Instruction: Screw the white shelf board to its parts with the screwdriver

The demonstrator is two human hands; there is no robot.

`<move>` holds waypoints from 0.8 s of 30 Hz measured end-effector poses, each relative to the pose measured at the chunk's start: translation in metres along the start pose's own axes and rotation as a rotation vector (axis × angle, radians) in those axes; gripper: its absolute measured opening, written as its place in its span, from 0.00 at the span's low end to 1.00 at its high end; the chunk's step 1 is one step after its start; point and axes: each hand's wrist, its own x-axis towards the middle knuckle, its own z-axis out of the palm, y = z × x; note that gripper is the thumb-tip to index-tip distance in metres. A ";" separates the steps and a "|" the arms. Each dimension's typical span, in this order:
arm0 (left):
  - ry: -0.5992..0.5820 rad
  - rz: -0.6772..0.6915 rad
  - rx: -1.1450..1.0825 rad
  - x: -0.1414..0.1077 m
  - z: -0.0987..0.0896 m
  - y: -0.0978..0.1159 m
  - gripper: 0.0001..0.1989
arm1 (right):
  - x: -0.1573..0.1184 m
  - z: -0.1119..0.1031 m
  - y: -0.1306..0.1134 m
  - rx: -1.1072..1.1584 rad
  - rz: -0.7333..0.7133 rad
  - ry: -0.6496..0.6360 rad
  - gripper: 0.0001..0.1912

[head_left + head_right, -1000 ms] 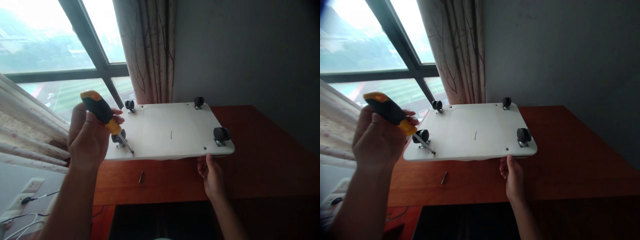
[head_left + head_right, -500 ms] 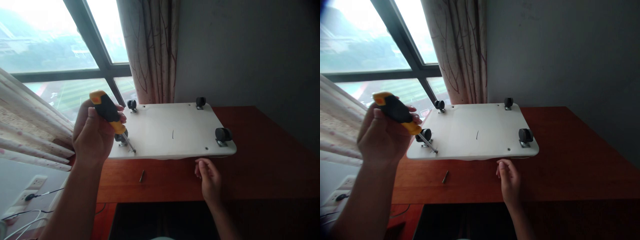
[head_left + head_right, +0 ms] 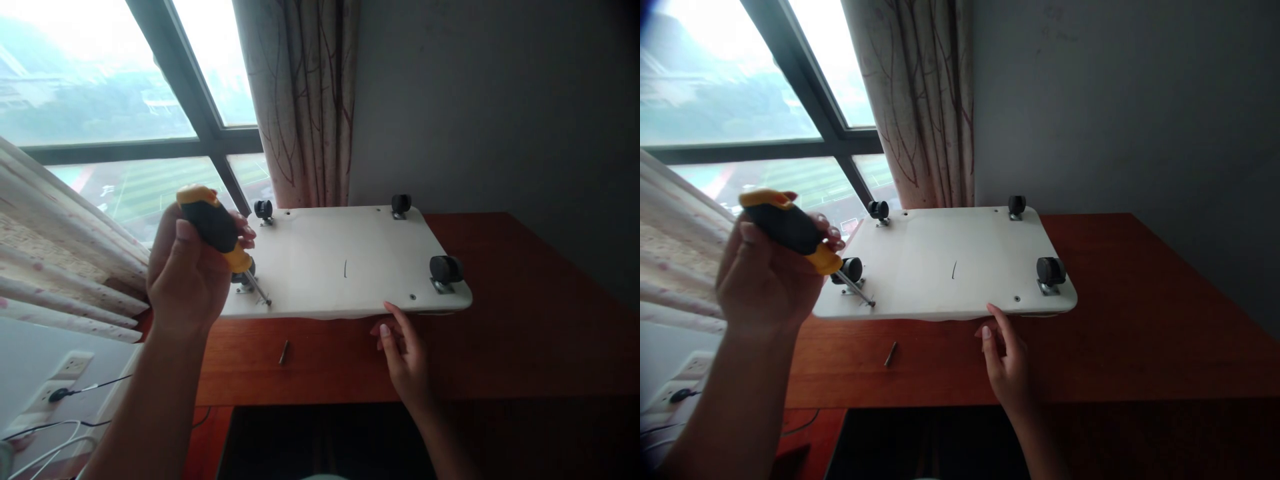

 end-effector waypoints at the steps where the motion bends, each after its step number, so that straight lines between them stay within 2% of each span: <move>1: -0.001 -0.017 -0.019 0.000 -0.001 0.000 0.18 | 0.000 0.000 0.000 0.000 -0.001 0.001 0.24; 5: 0.033 -0.044 -0.078 0.000 -0.005 0.000 0.18 | 0.000 0.001 -0.002 0.004 -0.003 -0.005 0.23; 10: 0.049 -0.003 -0.041 0.001 -0.002 0.002 0.17 | 0.000 0.001 -0.002 0.014 -0.001 -0.013 0.24; 16: 0.071 -0.108 -0.096 0.002 -0.002 0.006 0.23 | 0.000 0.002 -0.001 0.028 -0.005 -0.021 0.24; 21: 0.046 -0.036 -0.094 -0.002 -0.002 0.004 0.18 | 0.001 0.001 -0.003 0.035 0.003 -0.023 0.24; 24: 0.053 -0.013 -0.079 -0.004 0.002 0.004 0.20 | 0.001 0.001 -0.004 0.033 0.005 -0.029 0.24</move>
